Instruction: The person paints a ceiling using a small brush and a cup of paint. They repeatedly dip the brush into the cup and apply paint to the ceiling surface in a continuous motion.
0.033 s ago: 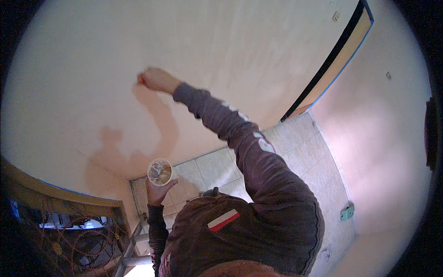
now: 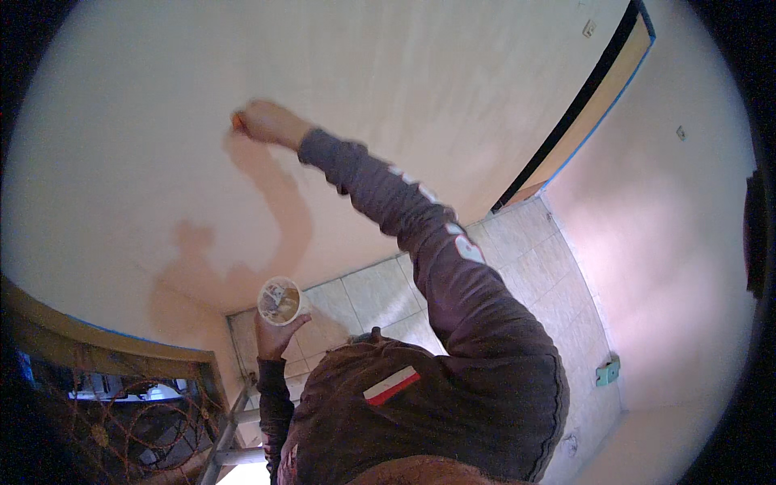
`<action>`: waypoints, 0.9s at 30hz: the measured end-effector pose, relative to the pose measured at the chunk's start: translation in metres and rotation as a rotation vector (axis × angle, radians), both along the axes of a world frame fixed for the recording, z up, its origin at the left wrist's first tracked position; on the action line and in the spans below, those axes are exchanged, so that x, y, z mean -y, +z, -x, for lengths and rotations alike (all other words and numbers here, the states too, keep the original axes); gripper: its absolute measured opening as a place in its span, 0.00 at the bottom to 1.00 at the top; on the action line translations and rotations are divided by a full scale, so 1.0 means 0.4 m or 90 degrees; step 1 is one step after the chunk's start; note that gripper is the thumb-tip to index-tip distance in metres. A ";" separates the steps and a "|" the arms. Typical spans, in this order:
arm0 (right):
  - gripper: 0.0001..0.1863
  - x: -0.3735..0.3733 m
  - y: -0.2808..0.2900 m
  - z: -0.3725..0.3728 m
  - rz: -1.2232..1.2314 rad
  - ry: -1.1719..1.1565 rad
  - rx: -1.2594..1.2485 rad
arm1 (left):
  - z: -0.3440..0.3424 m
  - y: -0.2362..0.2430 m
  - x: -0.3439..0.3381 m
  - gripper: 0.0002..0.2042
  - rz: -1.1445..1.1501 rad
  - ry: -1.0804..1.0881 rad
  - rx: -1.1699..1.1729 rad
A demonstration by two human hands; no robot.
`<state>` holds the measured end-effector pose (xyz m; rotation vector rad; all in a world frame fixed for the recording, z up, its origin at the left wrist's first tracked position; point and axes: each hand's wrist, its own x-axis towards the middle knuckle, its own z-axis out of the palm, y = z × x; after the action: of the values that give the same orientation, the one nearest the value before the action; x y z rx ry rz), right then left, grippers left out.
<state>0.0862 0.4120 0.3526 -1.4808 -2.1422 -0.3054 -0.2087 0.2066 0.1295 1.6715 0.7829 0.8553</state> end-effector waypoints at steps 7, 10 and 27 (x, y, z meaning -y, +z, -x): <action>0.09 0.067 0.595 0.169 -0.368 0.072 0.136 | 0.042 -0.037 0.012 0.34 -0.085 0.023 -0.065; 0.11 0.073 0.713 0.151 -0.635 0.179 0.215 | 0.019 0.030 0.018 0.35 -0.116 0.006 -0.064; 0.18 0.186 -0.099 0.057 -0.094 0.165 0.078 | 0.032 -0.020 0.000 0.42 -0.182 0.056 -0.063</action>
<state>0.0634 0.3374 0.3128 -1.1140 -2.3208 -0.4588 -0.2214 0.2068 0.1216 1.9545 0.8376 0.9883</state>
